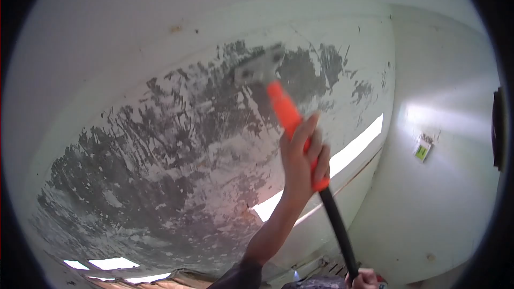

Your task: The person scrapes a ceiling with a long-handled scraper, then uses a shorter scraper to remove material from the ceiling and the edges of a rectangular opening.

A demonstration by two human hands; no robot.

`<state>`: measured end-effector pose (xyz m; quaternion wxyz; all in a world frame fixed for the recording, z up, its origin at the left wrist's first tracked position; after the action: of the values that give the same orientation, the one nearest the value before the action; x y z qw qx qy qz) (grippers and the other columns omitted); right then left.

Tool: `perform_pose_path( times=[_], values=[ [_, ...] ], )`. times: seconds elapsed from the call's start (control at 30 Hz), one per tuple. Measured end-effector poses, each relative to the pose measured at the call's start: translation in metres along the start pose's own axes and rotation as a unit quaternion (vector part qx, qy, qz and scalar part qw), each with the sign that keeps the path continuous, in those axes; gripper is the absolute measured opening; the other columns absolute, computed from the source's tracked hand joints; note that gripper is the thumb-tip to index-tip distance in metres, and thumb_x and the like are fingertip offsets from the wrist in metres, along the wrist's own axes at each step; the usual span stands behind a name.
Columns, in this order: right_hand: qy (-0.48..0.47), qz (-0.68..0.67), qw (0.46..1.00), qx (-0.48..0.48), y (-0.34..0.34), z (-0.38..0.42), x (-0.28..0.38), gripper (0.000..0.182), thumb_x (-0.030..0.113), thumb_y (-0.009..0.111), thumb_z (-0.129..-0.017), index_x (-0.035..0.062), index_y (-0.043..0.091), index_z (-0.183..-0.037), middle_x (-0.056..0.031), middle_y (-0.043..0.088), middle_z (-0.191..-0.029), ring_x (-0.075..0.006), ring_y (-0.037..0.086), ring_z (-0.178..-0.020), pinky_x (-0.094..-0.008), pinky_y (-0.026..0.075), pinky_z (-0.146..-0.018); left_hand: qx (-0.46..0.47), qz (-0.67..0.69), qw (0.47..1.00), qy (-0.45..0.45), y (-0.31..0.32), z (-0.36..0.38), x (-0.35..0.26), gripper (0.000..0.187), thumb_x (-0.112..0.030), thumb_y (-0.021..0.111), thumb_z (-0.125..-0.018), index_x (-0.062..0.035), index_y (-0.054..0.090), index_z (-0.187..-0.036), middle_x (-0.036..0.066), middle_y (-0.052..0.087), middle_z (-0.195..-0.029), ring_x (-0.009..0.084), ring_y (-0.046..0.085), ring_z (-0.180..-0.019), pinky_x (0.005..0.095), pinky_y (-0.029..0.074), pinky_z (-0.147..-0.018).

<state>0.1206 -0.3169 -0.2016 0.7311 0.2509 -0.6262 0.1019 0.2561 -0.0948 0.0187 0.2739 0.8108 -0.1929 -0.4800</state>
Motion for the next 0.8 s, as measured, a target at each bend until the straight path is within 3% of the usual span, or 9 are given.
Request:
perform_pose_path(
  times=[0.03,0.1,0.2,0.43,0.47,0.5,0.57,0.63,0.8],
  values=[
    [0.033,-0.054,0.991,-0.117,-0.01,0.003,-0.015,0.028,0.029,0.05,-0.099,0.0102,0.054,-0.079,0.0071,0.041,-0.059,-0.0043,0.032,-0.046,-0.0233,0.023,-0.041,-0.003,0.007,1.0,-0.006,0.002,-0.007,0.001,0.015,-0.022,0.05,-0.095,-0.0137,0.042,-0.085,-0.005,0.031,-0.048,0.0088,0.033,-0.027,0.0239,0.027,-0.023],
    [0.05,-0.019,0.999,-0.001,0.001,0.01,0.018,0.029,0.031,0.048,-0.1,0.0096,0.055,-0.081,0.0063,0.043,-0.06,-0.0041,0.034,-0.048,-0.0226,0.027,-0.043,-0.006,-0.005,1.0,0.016,0.006,-0.001,-0.002,0.015,-0.022,0.05,-0.096,-0.0134,0.042,-0.086,-0.005,0.031,-0.049,0.0087,0.032,-0.027,0.0239,0.026,-0.023],
    [0.004,0.023,0.999,-0.026,0.004,0.025,0.024,0.031,0.032,0.045,-0.101,0.0093,0.054,-0.082,0.0053,0.044,-0.062,-0.0032,0.036,-0.049,-0.022,0.027,-0.042,0.01,0.009,1.0,0.001,0.006,0.011,-0.003,0.032,-0.025,0.055,-0.092,-0.0113,0.037,-0.071,-0.004,0.031,-0.049,0.0093,0.033,-0.028,0.0257,0.031,-0.028],
    [0.032,-0.034,0.998,0.045,0.011,0.023,0.015,0.032,0.037,0.047,-0.099,0.0082,0.055,-0.086,0.0055,0.042,-0.06,-0.004,0.036,-0.047,-0.0217,0.028,-0.04,0.024,-0.009,1.0,0.003,0.01,0.0,-0.001,0.029,-0.025,0.055,-0.092,-0.01,0.039,-0.073,-0.004,0.031,-0.048,0.0092,0.034,-0.029,0.0253,0.03,-0.028],
    [-0.169,0.111,0.979,-0.039,0.008,0.019,0.04,0.037,0.04,0.047,-0.099,0.0078,0.053,-0.081,0.0051,0.041,-0.057,-0.0048,0.035,-0.044,-0.0232,0.026,-0.037,0.035,-0.005,0.999,-0.005,0.013,-0.004,0.0,0.032,-0.026,0.056,-0.092,-0.0104,0.038,-0.071,-0.003,0.031,-0.048,0.0091,0.034,-0.029,0.0253,0.03,-0.029],
    [-0.166,0.106,0.979,-0.051,0.009,0.012,0.037,0.037,0.04,0.047,-0.099,0.0078,0.053,-0.081,0.0051,0.041,-0.057,-0.0048,0.035,-0.044,-0.0232,0.026,-0.037,0.04,-0.005,0.999,-0.016,0.02,-0.015,0.004,0.032,-0.026,0.056,-0.092,-0.0104,0.038,-0.071,-0.003,0.031,-0.048,0.0091,0.034,-0.029,0.0253,0.03,-0.029],
    [0.079,-0.064,0.994,-0.033,0.004,-0.002,0.006,0.04,0.043,0.048,-0.097,0.0074,0.053,-0.079,0.0037,0.043,-0.056,-0.0061,0.036,-0.043,-0.0239,0.027,-0.038,0.022,-0.015,0.999,0.025,0.025,-0.034,-0.003,0.028,-0.023,0.055,-0.092,-0.0089,0.04,-0.074,-0.003,0.031,-0.048,0.0097,0.033,-0.028,0.0246,0.027,-0.025],
    [-0.016,-0.036,0.999,0.011,0.016,0.003,0.016,0.04,0.043,0.049,-0.097,0.0088,0.051,-0.075,0.0022,0.044,-0.055,-0.006,0.035,-0.042,-0.0238,0.026,-0.037,0.035,-0.006,0.999,0.03,0.018,-0.016,-0.005,0.03,-0.022,0.056,-0.091,-0.0092,0.039,-0.071,-0.003,0.03,-0.048,0.0099,0.034,-0.028,0.0247,0.027,-0.026],
    [0.039,-0.055,0.995,-0.071,0.003,-0.008,0.008,0.043,0.048,0.05,-0.095,0.0095,0.051,-0.075,0.006,0.042,-0.055,-0.0041,0.036,-0.043,-0.0212,0.026,-0.038,0.013,-0.007,1.0,0.007,0.018,-0.025,0.004,0.03,-0.022,0.058,-0.091,-0.0099,0.039,-0.07,-0.004,0.03,-0.049,0.0092,0.034,-0.03,0.0232,0.026,-0.029]
  ],
)
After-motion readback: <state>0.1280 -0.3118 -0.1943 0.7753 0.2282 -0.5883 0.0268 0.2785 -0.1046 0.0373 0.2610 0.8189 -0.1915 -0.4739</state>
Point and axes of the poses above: each hand's wrist, its own z-axis away from the middle knuckle, its own y-axis out of the palm, x = y × z, the point moved 9 cm from there along -z, towards the middle knuckle
